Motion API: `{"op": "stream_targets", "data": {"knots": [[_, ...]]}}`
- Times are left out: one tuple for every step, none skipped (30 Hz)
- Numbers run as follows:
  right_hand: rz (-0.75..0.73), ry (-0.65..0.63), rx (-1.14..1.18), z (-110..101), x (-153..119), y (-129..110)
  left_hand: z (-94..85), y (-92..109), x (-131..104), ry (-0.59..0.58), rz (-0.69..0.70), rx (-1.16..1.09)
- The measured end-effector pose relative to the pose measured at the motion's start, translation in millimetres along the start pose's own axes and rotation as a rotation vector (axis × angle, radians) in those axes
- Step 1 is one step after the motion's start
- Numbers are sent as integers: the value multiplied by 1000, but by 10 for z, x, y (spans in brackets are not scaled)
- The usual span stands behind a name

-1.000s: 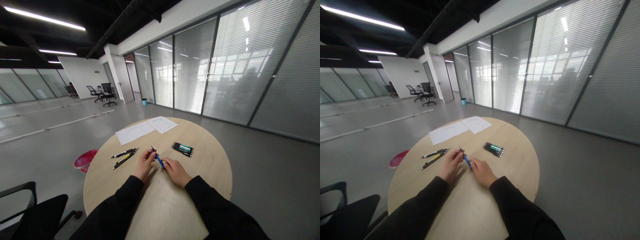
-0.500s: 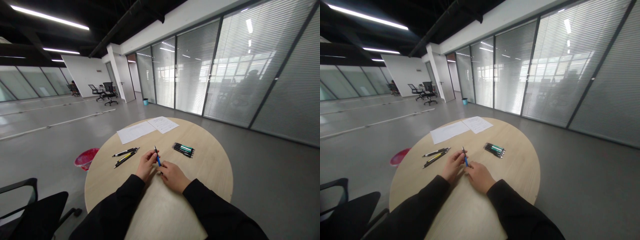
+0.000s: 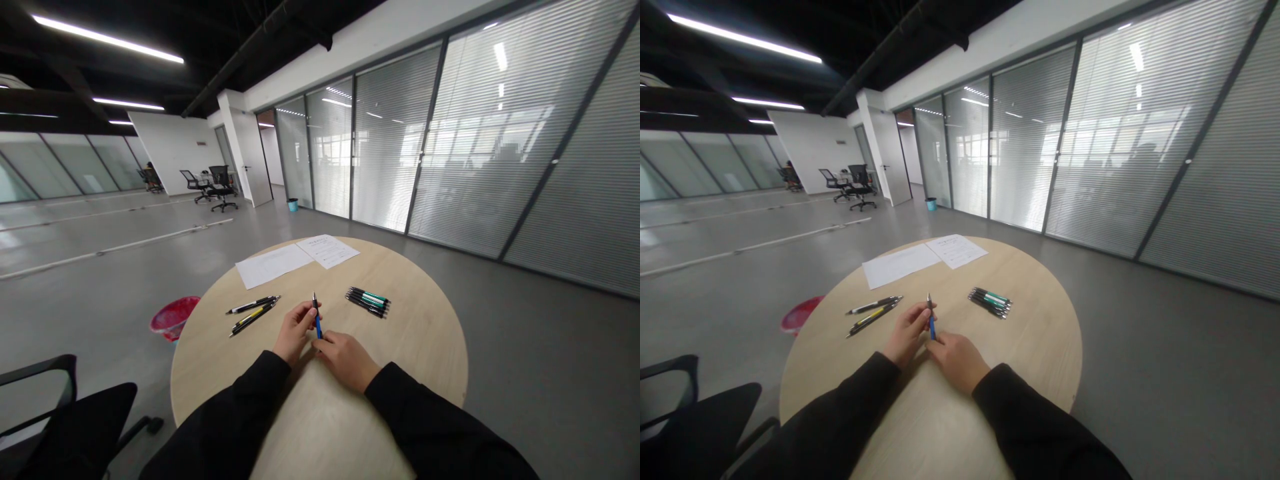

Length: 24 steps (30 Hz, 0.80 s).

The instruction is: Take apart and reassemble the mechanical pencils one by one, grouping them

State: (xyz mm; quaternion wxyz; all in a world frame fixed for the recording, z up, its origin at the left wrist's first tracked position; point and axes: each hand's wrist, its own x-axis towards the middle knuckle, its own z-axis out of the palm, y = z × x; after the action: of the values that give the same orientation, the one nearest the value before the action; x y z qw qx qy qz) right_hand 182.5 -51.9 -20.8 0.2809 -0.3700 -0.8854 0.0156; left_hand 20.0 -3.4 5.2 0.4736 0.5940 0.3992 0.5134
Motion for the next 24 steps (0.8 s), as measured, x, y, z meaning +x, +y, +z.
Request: {"op": "stream_targets", "data": {"knots": [[-3,3,4,-1,0,-5,-4,-1,2,2,5,-6],[-4,6,9,-3,1,-10,-6,0,4,5,10,-10],[-4,11,17,-6,5,-14,-7,1,4,6,12,-11],[-6,17,26,-9,10,-18,-5,4,4,7,14,-7],[-7,23,35,-12,15,-22,-1,9,3,8,16,-1],[-7,30,44,-14,21,-26,6,17,1,10,19,6],[-6,36,51,-15,25,-30,15,26,-1,12,24,12],[-4,41,55,-16,29,-33,25,38,-4,16,31,19],[0,44,56,-17,31,-37,36,51,-6,21,39,27],[6,45,52,-17,32,-39,47,66,-8,26,49,35],[13,46,44,-18,32,-39,59,82,-10,32,60,44],[21,46,30,-18,31,-38,71,98,-11,39,69,54],[28,45,14,-19,30,-36,83,113,-13,44,77,65],[34,43,-3,-19,29,-33,94,128,-16,47,84,78],[39,43,-19,-20,29,-29,105,141,-19,50,89,90],[41,43,-30,-20,29,-24,114,152,-23,51,94,103],[40,43,-37,-21,30,-20,122,160,-28,50,96,114],[39,43,-40,-22,30,-17,128,164,-33,45,97,124],[38,44,-39,-24,31,-15,131,164,-39,41,97,131],[39,43,-36,-27,31,-15,131,161,-43,37,95,137],[38,39,-31,-31,30,-16,129,156,-47,34,94,141],[38,35,-25,-36,29,-18,125,149,-50,35,93,142],[37,30,-19,-42,28,-20,120,141,-51,41,95,141],[36,26,-15,-47,26,-22,114,133,-52,47,98,139]]}}
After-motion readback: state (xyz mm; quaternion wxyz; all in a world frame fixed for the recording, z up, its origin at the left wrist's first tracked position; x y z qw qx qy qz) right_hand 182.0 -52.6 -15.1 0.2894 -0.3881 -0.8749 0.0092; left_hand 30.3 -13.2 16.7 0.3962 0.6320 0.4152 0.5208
